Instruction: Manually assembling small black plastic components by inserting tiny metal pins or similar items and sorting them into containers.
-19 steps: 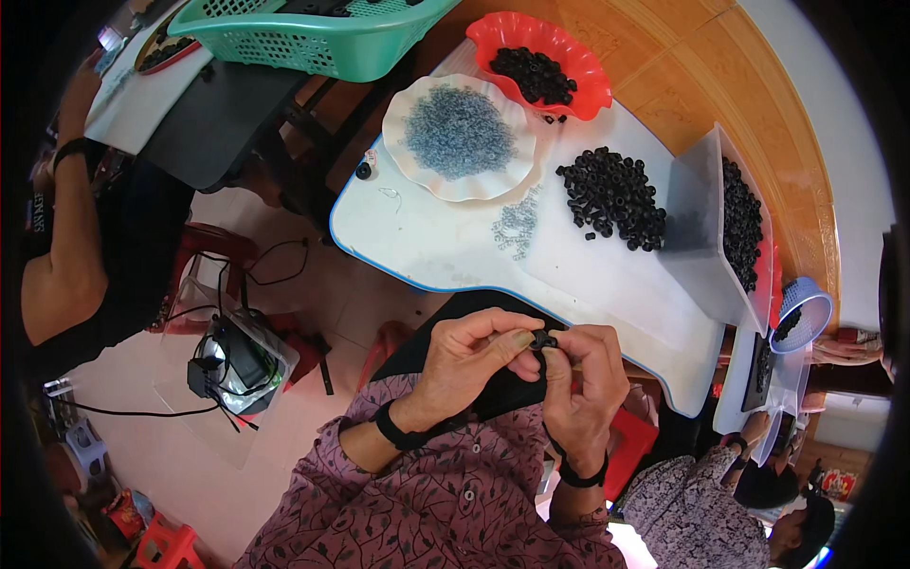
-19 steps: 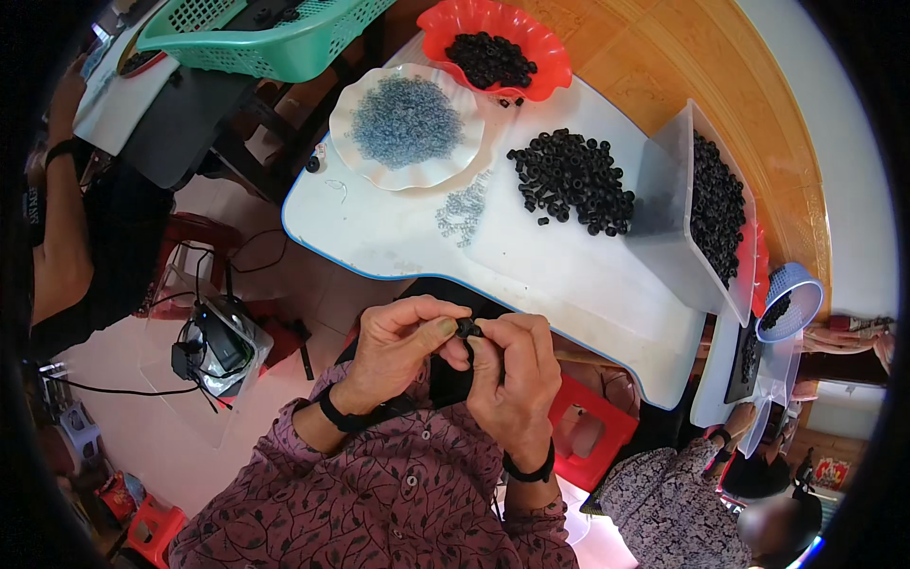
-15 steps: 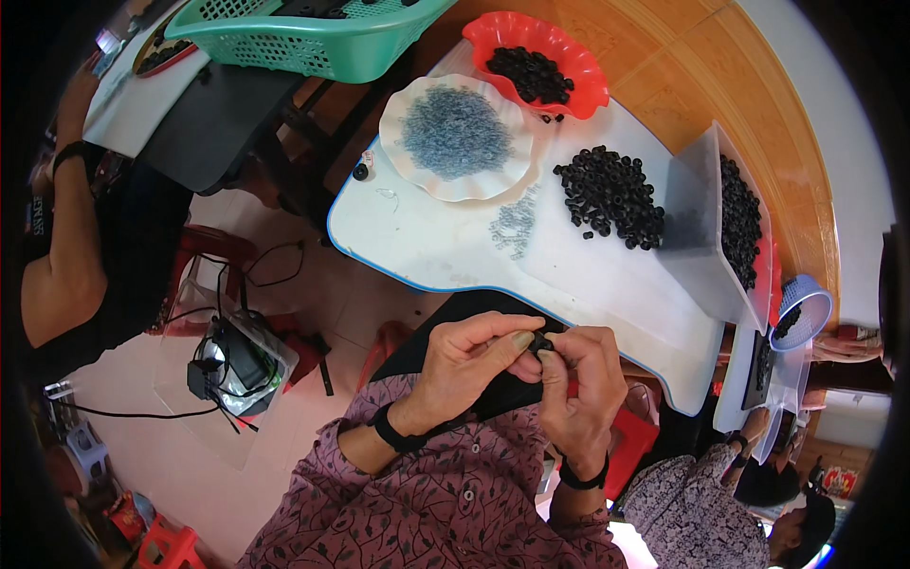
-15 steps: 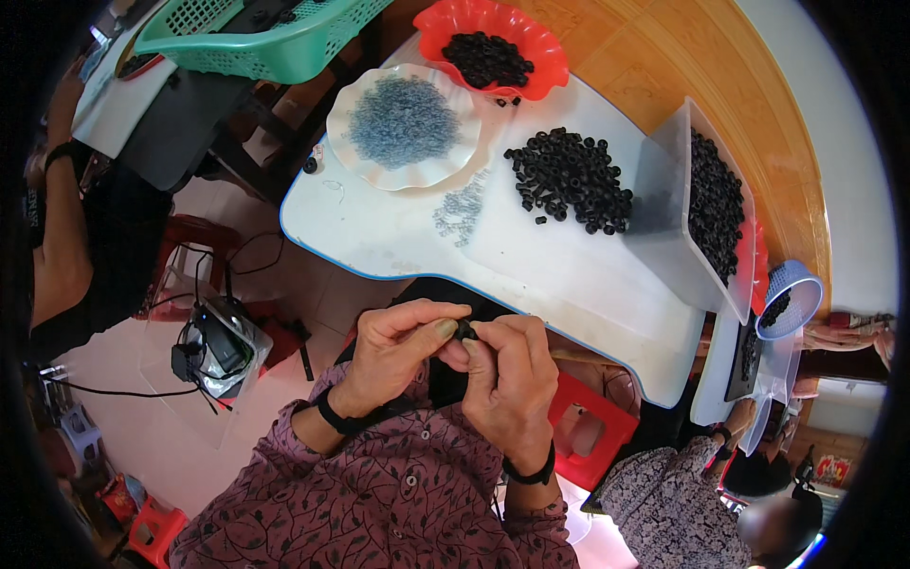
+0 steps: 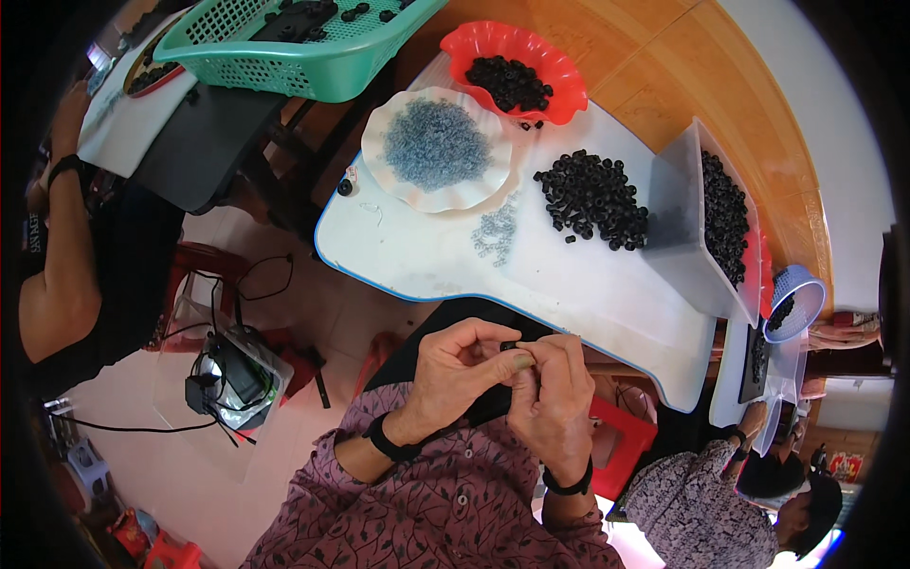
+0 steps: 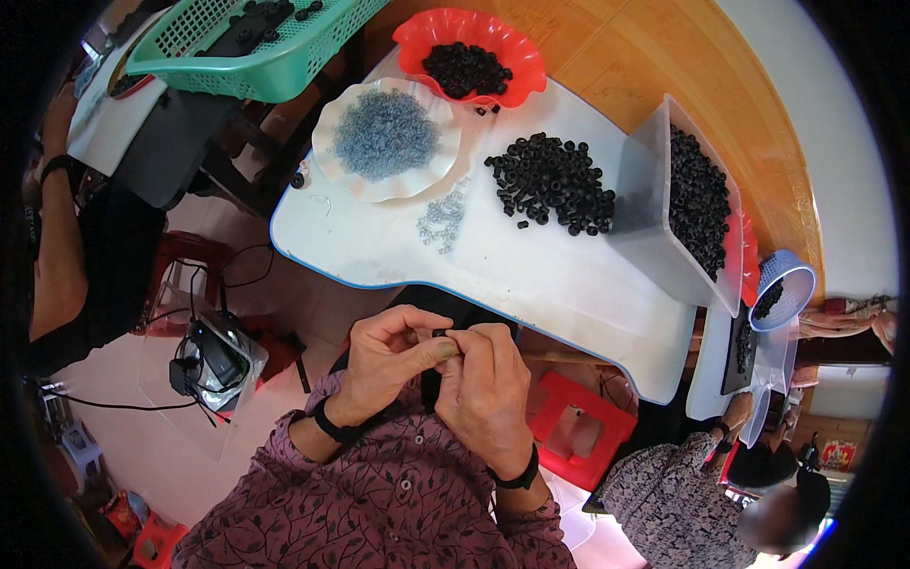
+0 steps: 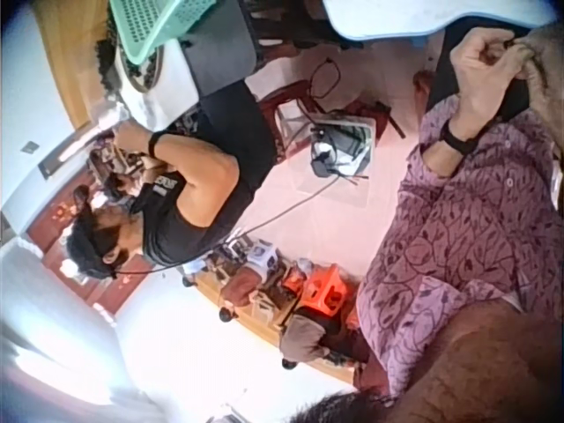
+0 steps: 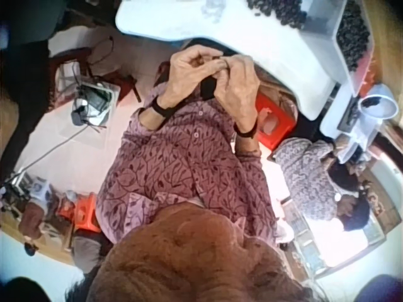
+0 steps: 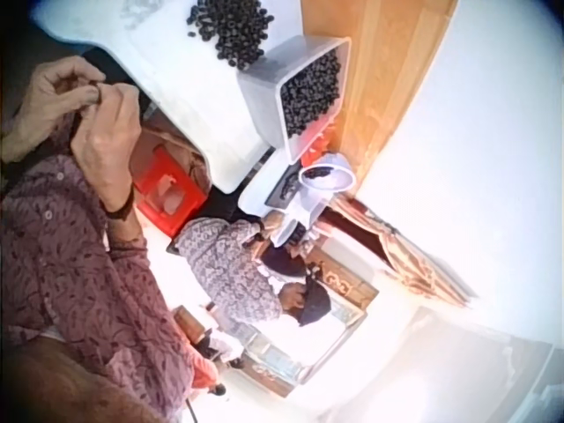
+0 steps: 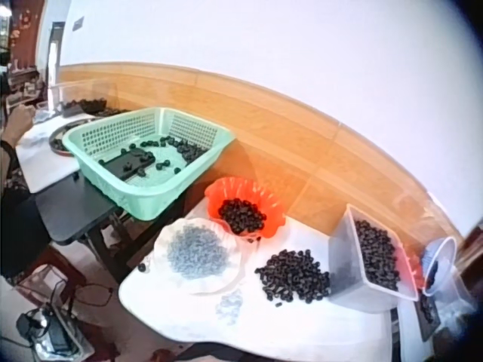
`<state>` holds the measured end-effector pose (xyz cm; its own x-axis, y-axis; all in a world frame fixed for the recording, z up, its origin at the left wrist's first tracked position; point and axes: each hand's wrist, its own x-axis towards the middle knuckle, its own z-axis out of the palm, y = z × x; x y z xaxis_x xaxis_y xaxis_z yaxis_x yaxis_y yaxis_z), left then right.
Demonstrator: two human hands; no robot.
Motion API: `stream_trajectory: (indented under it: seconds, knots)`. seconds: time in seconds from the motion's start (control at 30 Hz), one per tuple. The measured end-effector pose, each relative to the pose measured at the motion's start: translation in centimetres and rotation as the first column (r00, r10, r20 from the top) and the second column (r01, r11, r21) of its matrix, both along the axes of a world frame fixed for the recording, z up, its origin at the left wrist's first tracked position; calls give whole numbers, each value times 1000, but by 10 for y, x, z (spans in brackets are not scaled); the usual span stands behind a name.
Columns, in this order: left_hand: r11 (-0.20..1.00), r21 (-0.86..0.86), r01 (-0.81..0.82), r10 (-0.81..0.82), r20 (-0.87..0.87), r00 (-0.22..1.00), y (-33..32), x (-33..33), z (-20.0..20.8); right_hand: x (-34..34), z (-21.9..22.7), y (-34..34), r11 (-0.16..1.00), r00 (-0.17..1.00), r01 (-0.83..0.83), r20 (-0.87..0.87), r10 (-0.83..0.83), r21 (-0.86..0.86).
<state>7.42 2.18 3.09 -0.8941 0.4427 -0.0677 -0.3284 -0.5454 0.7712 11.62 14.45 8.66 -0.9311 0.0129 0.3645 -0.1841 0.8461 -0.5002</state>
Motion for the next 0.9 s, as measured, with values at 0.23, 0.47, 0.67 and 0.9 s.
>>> stream_trajectory:
  seconds: [0.23,0.47,0.67,0.9]
  knots:
    - [998,-51,31,-32,-4,999,-1,-1,-3,5,-5,-2,982,996,60,72,-48,-177]
    - [998,-18,61,-60,23,998,-1,-1,-2,8,-4,11,904,990,87,134,-33,-418]
    - [993,-62,105,-107,-25,994,0,-2,0,3,-17,5,860,987,155,50,-150,-487]
    - [985,-174,16,-44,-163,986,2,1,-2,-9,-21,-16,838,970,159,239,-36,-522]
